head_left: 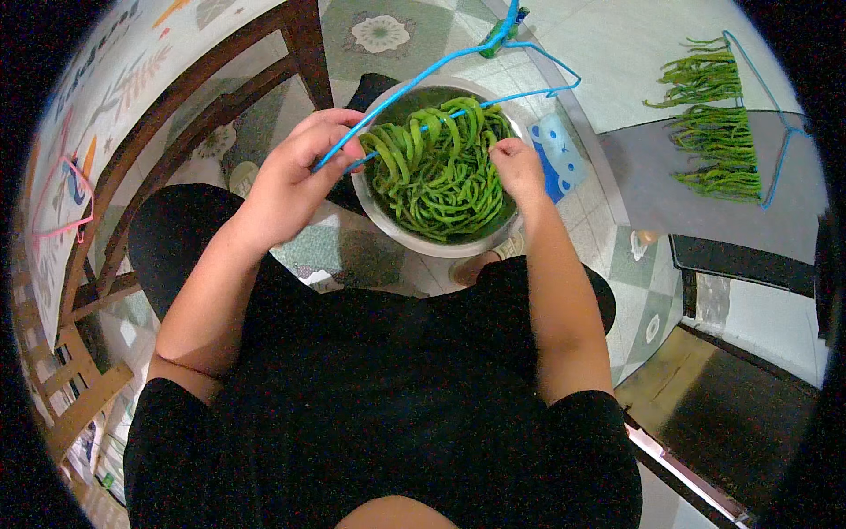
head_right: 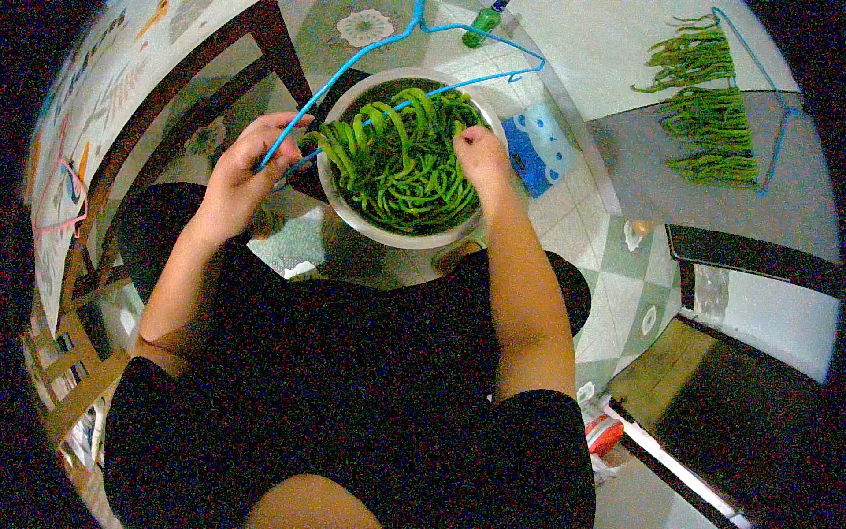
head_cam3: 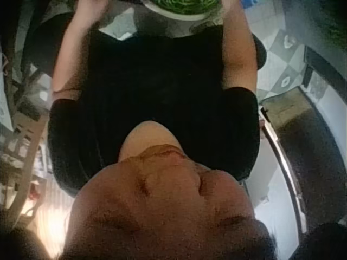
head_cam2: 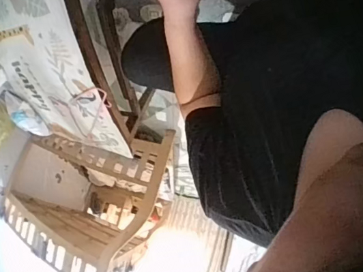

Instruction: The person sits on the floor and hangs long green beans onto a blue plastic hanger. They pick individual beans from a white bowl and loop them over the hanger's arms. The person occasionally lifts the hanger to adjust the beans or move it to a different location.

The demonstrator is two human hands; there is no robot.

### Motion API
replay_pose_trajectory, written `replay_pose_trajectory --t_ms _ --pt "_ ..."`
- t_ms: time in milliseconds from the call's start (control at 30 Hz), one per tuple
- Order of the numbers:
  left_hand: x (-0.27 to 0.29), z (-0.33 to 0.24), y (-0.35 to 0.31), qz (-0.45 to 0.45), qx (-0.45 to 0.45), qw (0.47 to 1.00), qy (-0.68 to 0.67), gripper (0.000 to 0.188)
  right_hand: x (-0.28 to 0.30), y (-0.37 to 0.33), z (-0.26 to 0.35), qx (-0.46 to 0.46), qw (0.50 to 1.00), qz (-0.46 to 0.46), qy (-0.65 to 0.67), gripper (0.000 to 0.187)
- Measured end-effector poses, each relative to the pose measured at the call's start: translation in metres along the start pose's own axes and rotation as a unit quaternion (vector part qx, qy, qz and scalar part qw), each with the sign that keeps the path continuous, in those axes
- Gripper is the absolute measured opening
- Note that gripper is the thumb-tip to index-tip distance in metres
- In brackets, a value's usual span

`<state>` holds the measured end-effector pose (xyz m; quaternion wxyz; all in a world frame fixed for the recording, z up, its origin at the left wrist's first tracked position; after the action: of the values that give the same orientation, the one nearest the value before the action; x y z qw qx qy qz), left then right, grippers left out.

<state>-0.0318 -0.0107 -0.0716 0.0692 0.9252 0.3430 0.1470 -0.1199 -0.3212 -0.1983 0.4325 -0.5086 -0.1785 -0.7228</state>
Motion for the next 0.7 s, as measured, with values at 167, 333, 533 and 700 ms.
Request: replay_pose_trajectory --t_ms 167,333,533,700 --pt "0.002 0.002 0.000 -0.008 0.003 1.000 -0.003 0.004 0.064 -0.023 0.026 -0.009 0.968 -0.003 0.251 0.017" --pt "-0.002 0.001 0.002 -0.029 -0.042 0.998 0.021 0.007 0.127 -0.061 0.048 0.008 0.933 -0.045 0.358 0.014" --pt "-0.005 0.004 0.003 -0.025 -0.029 0.999 -0.015 0.008 0.175 -0.084 0.068 0.096 0.875 -0.118 0.459 0.019" --pt "-0.010 0.004 0.003 -0.001 -0.037 0.999 -0.023 0.011 0.183 -0.078 0.072 0.182 0.834 -0.100 0.511 0.020"
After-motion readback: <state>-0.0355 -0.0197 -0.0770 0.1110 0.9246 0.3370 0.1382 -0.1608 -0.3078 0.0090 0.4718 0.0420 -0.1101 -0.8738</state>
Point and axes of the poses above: each hand's wrist, its own y-axis towards the middle knuckle, its own x-axis out of the back of the hand, z = x × y, the point moved 3 cm from there along y, towards the middle knuckle, and after that the axes turned 10 degrees about -y, right-handed, at the moved point
